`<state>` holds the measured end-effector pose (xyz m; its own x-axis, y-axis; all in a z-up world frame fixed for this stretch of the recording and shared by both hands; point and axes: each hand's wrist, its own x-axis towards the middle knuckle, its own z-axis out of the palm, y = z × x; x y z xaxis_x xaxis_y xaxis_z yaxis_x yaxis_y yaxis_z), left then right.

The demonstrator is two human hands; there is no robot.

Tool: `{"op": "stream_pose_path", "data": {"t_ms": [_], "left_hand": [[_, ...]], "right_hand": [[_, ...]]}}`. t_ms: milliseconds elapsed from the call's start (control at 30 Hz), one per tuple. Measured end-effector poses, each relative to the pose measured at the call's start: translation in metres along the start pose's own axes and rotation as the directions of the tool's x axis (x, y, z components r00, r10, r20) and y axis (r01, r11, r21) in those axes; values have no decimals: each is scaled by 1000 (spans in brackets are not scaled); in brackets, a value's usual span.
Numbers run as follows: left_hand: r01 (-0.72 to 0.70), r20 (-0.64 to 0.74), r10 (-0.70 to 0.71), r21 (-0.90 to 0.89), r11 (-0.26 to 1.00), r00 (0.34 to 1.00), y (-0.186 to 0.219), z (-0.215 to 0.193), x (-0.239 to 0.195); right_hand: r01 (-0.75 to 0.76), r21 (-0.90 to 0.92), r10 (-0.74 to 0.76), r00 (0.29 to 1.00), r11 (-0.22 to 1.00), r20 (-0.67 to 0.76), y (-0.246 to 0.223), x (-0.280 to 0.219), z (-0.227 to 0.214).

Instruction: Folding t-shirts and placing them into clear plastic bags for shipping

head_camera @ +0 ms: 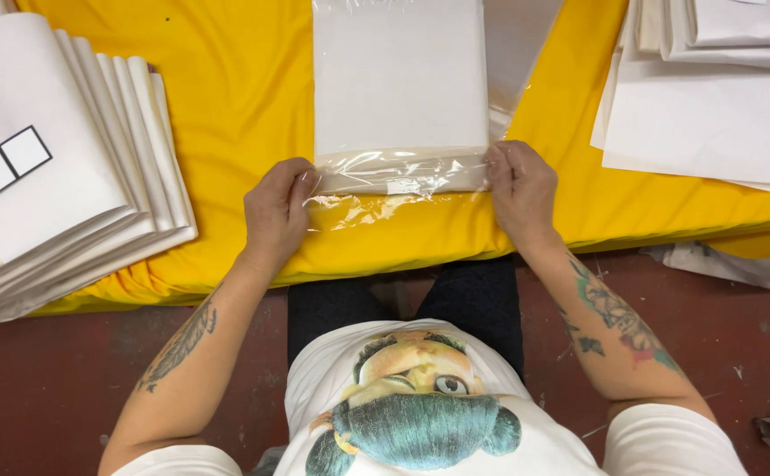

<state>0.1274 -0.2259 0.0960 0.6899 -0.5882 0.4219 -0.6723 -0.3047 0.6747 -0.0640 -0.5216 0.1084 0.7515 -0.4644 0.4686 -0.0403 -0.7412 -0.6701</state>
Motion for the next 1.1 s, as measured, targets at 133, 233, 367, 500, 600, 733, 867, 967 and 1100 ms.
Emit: {"op": "stream_pose_path", "data": {"t_ms": [133, 233, 367, 500, 600, 733, 867, 967, 1100], "left_hand": [[51, -17, -51, -6, 999, 999, 20, -2, 11], [116, -37, -117, -29, 993, 992, 19, -1, 9], [151, -63, -148, 49, 987, 987, 9, 2, -17], [103, -91, -93, 105, 989, 991, 31, -1, -17], [63, -23, -64, -31, 998, 998, 35, -5, 8], [-72, 133, 86, -110, 991, 987, 13, 3, 26], [51, 237, -23, -113, 992, 971, 12, 5, 33], [142, 257, -110, -109, 984, 960, 20, 6, 32], [216, 212, -200, -57, 975, 957, 25, 9, 33]], "right_hand": [[-4, -51, 2, 999, 999, -40, -13, 7, 8], [-152, -65, 149, 987, 986, -51, -20, 9, 11], [-170, -56, 170, 985, 984, -14, -7, 8, 14], [-135, -28, 135, 991, 991, 5, 1, 6, 14], [-122, -21, 121, 993, 992, -7, 5, 4, 14], [-49, -28, 48, 998, 998, -41, -2, 5, 7], [-77, -20, 75, 992, 997, -98, 6, -1, 6], [-145, -59, 140, 987, 988, -75, 6, 3, 6], [-195, -154, 191, 981, 969, -41, 27, 5, 18]]}}
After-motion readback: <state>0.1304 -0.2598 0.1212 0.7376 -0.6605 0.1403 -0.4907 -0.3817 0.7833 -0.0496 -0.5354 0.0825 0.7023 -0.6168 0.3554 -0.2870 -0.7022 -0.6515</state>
